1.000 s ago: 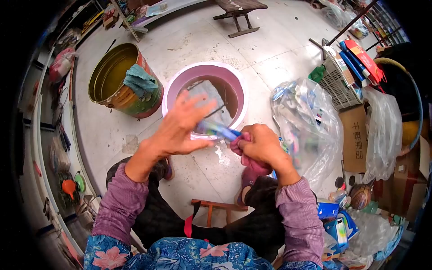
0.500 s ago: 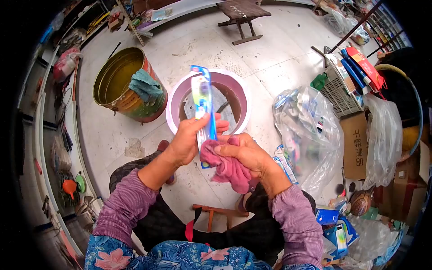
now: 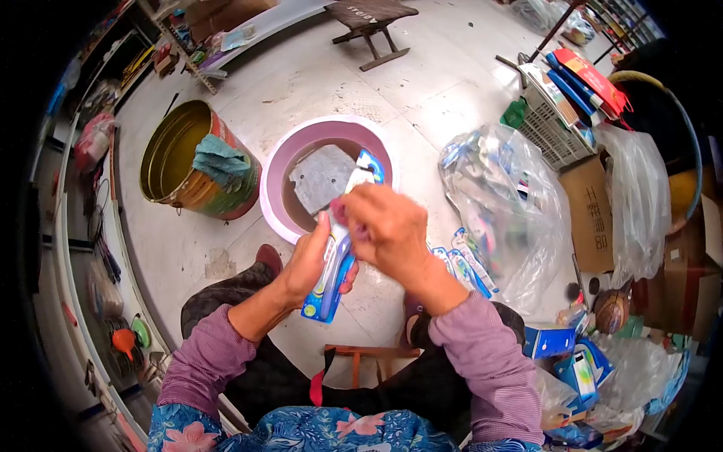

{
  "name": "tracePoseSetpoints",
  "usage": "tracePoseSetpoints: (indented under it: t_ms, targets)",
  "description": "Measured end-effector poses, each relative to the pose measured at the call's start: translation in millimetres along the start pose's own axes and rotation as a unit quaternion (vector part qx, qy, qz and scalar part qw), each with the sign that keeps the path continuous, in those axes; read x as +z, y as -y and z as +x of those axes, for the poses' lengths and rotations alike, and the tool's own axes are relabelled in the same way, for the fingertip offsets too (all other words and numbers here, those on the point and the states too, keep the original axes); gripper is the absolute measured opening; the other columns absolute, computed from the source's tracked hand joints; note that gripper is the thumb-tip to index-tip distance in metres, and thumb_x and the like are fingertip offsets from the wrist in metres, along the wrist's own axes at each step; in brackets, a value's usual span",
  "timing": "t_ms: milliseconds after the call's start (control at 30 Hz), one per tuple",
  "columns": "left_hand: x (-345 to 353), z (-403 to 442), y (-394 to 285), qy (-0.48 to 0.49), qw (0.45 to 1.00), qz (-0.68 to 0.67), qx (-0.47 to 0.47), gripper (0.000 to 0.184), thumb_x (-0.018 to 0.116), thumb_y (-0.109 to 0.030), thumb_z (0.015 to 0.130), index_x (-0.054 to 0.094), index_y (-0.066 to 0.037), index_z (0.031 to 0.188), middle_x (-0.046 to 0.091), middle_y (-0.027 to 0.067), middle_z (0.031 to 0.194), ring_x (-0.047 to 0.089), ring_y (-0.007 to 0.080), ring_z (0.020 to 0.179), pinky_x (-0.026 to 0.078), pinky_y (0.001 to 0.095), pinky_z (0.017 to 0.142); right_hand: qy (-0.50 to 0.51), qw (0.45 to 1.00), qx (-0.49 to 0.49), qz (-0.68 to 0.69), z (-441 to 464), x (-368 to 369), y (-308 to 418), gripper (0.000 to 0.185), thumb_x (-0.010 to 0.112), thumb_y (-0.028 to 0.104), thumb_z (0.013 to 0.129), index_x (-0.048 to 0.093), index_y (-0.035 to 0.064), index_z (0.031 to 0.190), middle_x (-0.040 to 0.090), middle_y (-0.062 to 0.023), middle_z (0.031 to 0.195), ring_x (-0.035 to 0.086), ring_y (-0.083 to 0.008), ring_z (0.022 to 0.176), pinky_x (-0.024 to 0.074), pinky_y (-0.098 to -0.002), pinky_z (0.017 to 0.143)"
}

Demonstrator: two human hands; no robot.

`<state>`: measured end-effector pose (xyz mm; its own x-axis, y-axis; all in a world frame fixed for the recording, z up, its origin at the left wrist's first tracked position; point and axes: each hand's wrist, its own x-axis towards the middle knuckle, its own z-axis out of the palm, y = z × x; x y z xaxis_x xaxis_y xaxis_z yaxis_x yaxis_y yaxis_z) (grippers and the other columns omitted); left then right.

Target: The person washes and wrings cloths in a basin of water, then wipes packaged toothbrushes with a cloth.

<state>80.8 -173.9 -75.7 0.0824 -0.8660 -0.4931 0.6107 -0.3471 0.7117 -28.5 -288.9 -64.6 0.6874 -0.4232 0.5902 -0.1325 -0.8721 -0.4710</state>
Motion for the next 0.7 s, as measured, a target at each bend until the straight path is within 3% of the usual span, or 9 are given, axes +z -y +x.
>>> tracePoseSetpoints:
  t_ms: [200,267,300,333,367,433,533,600,700]
  targets:
    - [-2,0,-4,0.031,0.996,0.083,-0.014,0.065,0.024,-0.053,0.097,0.057,0.001,0.084,0.055,0.0083,0.060,0.053,0.0131,0.049,0.046,0.0247,0.047,-0.230,0.955,0.153,0.109,19,-20,-32,0.013,0.058,-0.004,0.080,0.065,-0.0001,0.090,0.064,-0.0097,0.083,0.063,-0.0163,0.071,0.0497,-0.0263,0.057]
    - [0,-2,-4,0.046,0.995,0.087,-0.023,0.063,0.024,-0.052,0.098,0.057,0.001,0.084,0.055,0.0081,0.060,0.052,0.0130,0.048,0.046,0.0250,0.047,-0.199,0.961,0.162,0.103,19,-26,-37,0.014,0.055,-0.003,0.086,0.065,-0.0017,0.095,0.065,-0.0065,0.088,0.061,-0.0109,0.077,0.0490,-0.0235,0.067]
    - [2,-3,-3,0.059,0.995,0.083,-0.020,0.062,0.024,-0.051,0.098,0.056,0.001,0.084,0.055,0.0079,0.060,0.052,0.0131,0.048,0.046,0.0253,0.047,-0.126,0.904,0.292,0.284,18,-25,-20,0.013,0.055,-0.002,0.087,0.065,-0.0020,0.094,0.065,-0.0064,0.089,0.060,-0.0092,0.071,0.0478,-0.0226,0.061]
    - [2,-3,-3,0.072,0.994,0.079,-0.019,0.062,0.025,-0.050,0.098,0.056,0.001,0.085,0.054,0.0077,0.060,0.052,0.0132,0.048,0.046,0.0256,0.046,-0.086,0.927,0.246,0.271,10,-13,-19,0.014,0.055,-0.004,0.083,0.066,-0.0011,0.092,0.064,-0.0072,0.088,0.059,-0.0092,0.068,0.0467,-0.0227,0.056]
    - [4,-4,-4,0.028,0.997,0.074,-0.019,0.061,0.025,-0.049,0.098,0.056,0.001,0.085,0.054,0.0076,0.060,0.052,0.0134,0.048,0.046,0.0258,0.046,-0.060,0.981,0.140,0.120,1,-4,-14,0.015,0.060,-0.004,0.076,0.066,-0.0001,0.089,0.064,-0.0090,0.086,0.060,-0.0120,0.068,0.0479,-0.0246,0.057]
    - [-3,-1,-4,-0.004,0.996,0.086,0.016,0.061,0.025,-0.049,0.098,0.056,0.001,0.085,0.055,0.0078,0.060,0.052,0.0137,0.048,0.046,0.0259,0.046,-0.030,0.991,0.037,0.124,-4,4,8,0.018,0.064,-0.003,0.070,0.067,0.0025,0.086,0.063,-0.0117,0.089,0.063,-0.0214,0.076,0.0503,-0.0302,0.066]
    - [-5,-2,-7,-0.028,0.994,0.091,0.047,0.061,0.025,-0.049,0.099,0.056,0.001,0.085,0.056,0.0087,0.061,0.052,0.0147,0.047,0.046,0.0257,0.046,-0.017,0.998,0.009,0.062,-4,1,17,0.015,0.064,-0.004,0.070,0.065,0.0024,0.083,0.063,-0.0114,0.084,0.062,-0.0246,0.075,0.0498,-0.0317,0.063]
    - [-2,-7,-2,0.032,0.997,0.040,-0.050,0.061,0.024,-0.049,0.099,0.056,0.001,0.086,0.056,0.0093,0.061,0.052,0.0150,0.046,0.045,0.0255,0.045,-0.064,0.994,0.056,0.061,5,-2,-6,0.011,0.064,0.001,0.068,0.065,0.0086,0.076,0.060,-0.0068,0.077,0.059,-0.0239,0.067,0.0483,-0.0324,0.055]
    - [-3,-12,-3,0.101,0.992,0.065,-0.037,0.062,0.023,-0.050,0.098,0.055,0.002,0.087,0.055,0.0099,0.061,0.051,0.0149,0.046,0.044,0.0258,0.045,-0.159,0.982,0.103,-0.009,19,-15,-34,0.009,0.061,0.001,0.072,0.066,0.0070,0.077,0.059,-0.0080,0.071,0.059,-0.0215,0.063,0.0466,-0.0297,0.051]
